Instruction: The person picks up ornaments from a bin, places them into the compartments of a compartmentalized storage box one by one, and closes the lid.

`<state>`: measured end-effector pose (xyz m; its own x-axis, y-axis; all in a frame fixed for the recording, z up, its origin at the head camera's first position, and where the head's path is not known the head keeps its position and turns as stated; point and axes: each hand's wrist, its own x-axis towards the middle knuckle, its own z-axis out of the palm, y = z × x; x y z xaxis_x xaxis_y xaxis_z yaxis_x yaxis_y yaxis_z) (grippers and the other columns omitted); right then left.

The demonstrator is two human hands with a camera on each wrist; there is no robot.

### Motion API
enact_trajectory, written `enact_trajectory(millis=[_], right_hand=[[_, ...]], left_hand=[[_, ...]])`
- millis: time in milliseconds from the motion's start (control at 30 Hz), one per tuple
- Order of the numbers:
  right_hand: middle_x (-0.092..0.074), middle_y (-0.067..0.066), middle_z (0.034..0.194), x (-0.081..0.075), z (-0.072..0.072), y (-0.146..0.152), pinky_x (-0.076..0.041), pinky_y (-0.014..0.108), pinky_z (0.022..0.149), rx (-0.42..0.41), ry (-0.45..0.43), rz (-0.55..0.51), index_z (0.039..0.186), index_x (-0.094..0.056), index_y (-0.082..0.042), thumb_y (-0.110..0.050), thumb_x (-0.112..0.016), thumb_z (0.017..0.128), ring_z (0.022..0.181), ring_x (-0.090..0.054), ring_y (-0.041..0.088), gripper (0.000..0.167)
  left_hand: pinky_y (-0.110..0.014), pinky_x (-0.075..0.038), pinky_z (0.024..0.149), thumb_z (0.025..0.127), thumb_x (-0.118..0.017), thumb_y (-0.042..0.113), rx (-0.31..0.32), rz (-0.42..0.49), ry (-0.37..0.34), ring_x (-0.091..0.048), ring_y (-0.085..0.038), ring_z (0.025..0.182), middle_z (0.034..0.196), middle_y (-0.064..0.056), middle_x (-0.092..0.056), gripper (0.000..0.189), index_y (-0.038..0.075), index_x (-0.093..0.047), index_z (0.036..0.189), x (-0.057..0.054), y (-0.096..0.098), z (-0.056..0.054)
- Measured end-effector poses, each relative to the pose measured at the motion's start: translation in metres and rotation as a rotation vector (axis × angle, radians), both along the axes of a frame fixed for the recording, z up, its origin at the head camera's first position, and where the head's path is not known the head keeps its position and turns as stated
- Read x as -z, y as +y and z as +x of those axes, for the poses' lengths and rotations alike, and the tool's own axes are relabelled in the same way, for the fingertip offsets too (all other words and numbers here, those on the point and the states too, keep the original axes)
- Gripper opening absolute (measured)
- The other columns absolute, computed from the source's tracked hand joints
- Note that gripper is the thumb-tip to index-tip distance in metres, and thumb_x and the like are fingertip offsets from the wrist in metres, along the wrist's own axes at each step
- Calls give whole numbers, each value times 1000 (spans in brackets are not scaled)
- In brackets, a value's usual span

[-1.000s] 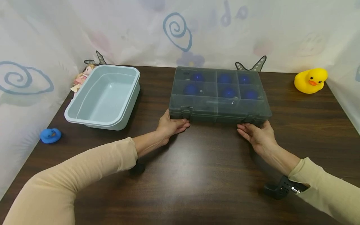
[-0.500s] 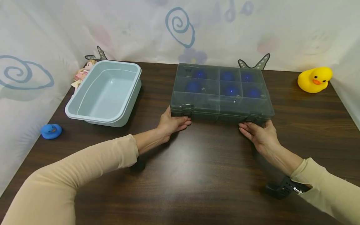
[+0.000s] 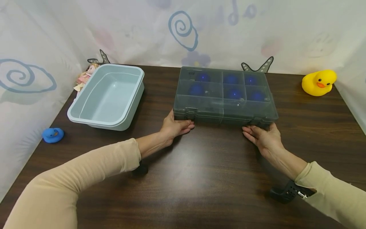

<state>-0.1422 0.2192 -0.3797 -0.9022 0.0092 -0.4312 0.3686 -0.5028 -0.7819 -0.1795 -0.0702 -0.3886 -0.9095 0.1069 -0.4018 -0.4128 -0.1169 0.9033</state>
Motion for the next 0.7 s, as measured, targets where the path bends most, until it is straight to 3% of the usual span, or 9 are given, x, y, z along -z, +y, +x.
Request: enact_trajectory(millis=[300, 400, 533, 633, 700], right_hand=[[-64, 6, 82, -7, 4, 18, -56, 28, 73, 0, 1, 34, 134, -13, -20, 9, -46, 93, 77, -70, 16, 60], [-65, 4, 81, -6, 8, 27, -56, 27, 73, -57, 1, 106, 137, -9, -19, 3, -48, 94, 74, -69, 14, 62], [-63, -3, 79, -3, 13, 38, -56, 25, 71, -215, 62, 363, 148, 14, -16, -9, -50, 97, 66, -66, 8, 83], [-59, -5, 78, -3, 13, 46, -56, 23, 66, -284, 246, 709, 151, 7, -9, -14, -53, 97, 61, -60, 5, 81], [-56, 0, 78, -4, 13, 51, -54, 20, 60, -260, 404, 959, 151, -13, -5, -11, -56, 94, 58, -56, 5, 71]], left_hand=[[-24, -56, 64, 88, -60, -6, 33, 18, 19, -69, -11, 68, 89, -15, -71, 54, 15, -37, 132, -1, 17, -6], [-24, -56, 65, 88, -61, -4, 73, 19, 11, -69, -11, 69, 88, -13, -71, 54, 13, -36, 132, 0, 18, -6], [-28, -57, 71, 89, -62, 1, 185, -79, -10, -70, -12, 73, 92, -12, -71, 71, 19, -24, 145, -4, -2, -1], [-32, -56, 77, 90, -62, 5, 280, -269, 71, -68, -12, 77, 93, -8, -68, 77, 20, -18, 150, -13, -23, 2], [-31, -55, 78, 91, -62, 9, 331, -420, 171, -62, -12, 80, 91, -6, -60, 75, 15, -18, 151, -20, -31, 2]])
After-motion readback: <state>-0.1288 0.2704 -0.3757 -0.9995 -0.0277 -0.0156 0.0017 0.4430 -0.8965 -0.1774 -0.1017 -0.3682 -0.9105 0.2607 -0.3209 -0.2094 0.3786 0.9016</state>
